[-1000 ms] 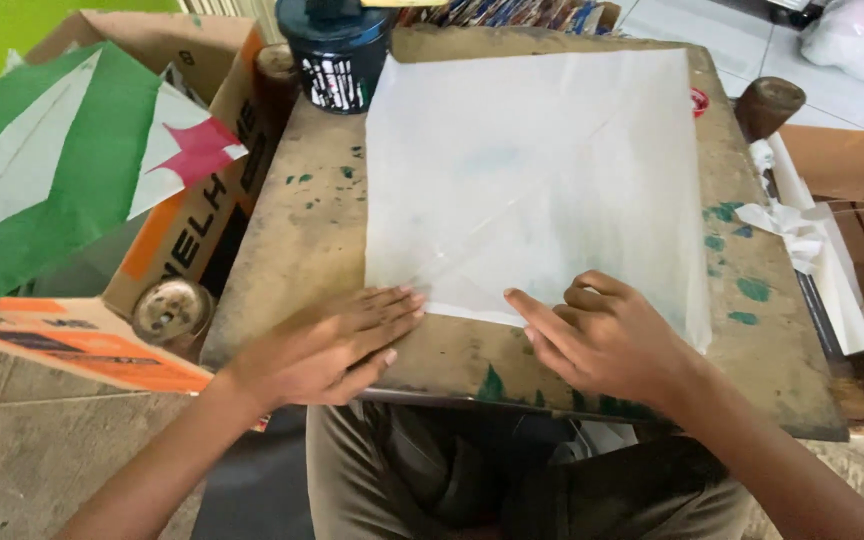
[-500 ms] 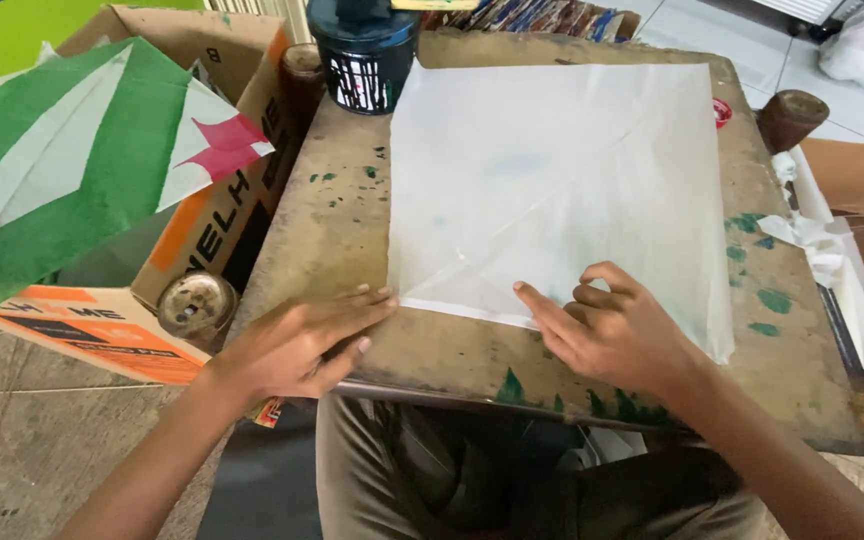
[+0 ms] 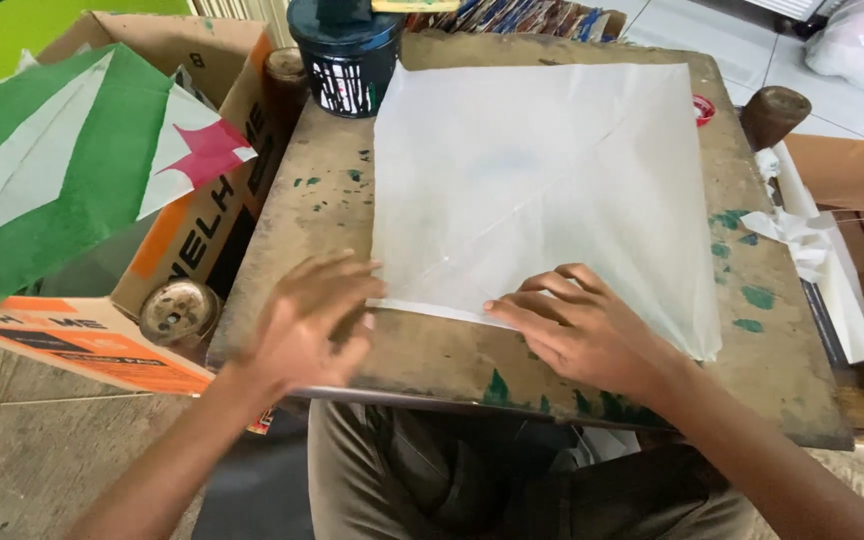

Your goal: Folding and smoothing the paper edges of a kite over its frame to secure it.

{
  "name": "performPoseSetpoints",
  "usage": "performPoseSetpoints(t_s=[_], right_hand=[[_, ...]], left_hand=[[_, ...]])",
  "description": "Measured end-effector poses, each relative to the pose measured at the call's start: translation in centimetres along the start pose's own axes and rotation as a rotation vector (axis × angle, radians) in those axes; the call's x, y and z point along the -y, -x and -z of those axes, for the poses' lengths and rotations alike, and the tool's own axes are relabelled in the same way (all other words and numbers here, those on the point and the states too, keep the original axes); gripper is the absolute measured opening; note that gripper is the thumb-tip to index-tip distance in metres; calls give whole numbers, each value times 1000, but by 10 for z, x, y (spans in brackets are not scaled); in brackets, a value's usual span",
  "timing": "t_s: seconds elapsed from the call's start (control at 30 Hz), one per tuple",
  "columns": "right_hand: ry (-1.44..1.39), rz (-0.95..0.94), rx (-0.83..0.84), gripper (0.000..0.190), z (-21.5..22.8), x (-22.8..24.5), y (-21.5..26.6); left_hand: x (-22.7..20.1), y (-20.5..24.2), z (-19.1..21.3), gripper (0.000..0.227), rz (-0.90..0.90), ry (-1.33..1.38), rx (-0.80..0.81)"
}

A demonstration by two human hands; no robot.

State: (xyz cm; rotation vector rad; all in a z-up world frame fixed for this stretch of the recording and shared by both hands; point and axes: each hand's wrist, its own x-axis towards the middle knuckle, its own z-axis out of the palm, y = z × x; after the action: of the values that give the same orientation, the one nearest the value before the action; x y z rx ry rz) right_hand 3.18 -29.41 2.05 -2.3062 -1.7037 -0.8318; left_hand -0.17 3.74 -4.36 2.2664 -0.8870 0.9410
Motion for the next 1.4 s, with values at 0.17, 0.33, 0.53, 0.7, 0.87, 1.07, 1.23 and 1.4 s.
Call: performPoseSetpoints(t_s=[0.17,0.33,0.53,0.7,0.87,1.07,1.23,1.4], right_hand=[[-45,-32,-42,27,-6,-1,7],[-95,-8,-50,34,4,-4,16],[-406,-101,172,45,36,-12,43],[-535,-189,163,55,51,-21,75],[-600,-230,116,63,49,-24,83],[-576,-234,87,64,51,-33,92],[-522,-262,124,74,59,-41,105],[-525,-266,95,68,67,-40,121]], left_hand=[[-40,-24,-14,36,-151,117,54],[-43,-30,-12,38,-194,123,85],[-62,-65,-6,25,-185,69,227],[-64,-80,-23,39,-380,-101,395],[-61,-93,-37,28,-396,35,490],[-65,-103,-56,29,-507,154,508],[-75,-118,-58,17,-502,190,398],[-82,-125,-69,18,-477,152,439]])
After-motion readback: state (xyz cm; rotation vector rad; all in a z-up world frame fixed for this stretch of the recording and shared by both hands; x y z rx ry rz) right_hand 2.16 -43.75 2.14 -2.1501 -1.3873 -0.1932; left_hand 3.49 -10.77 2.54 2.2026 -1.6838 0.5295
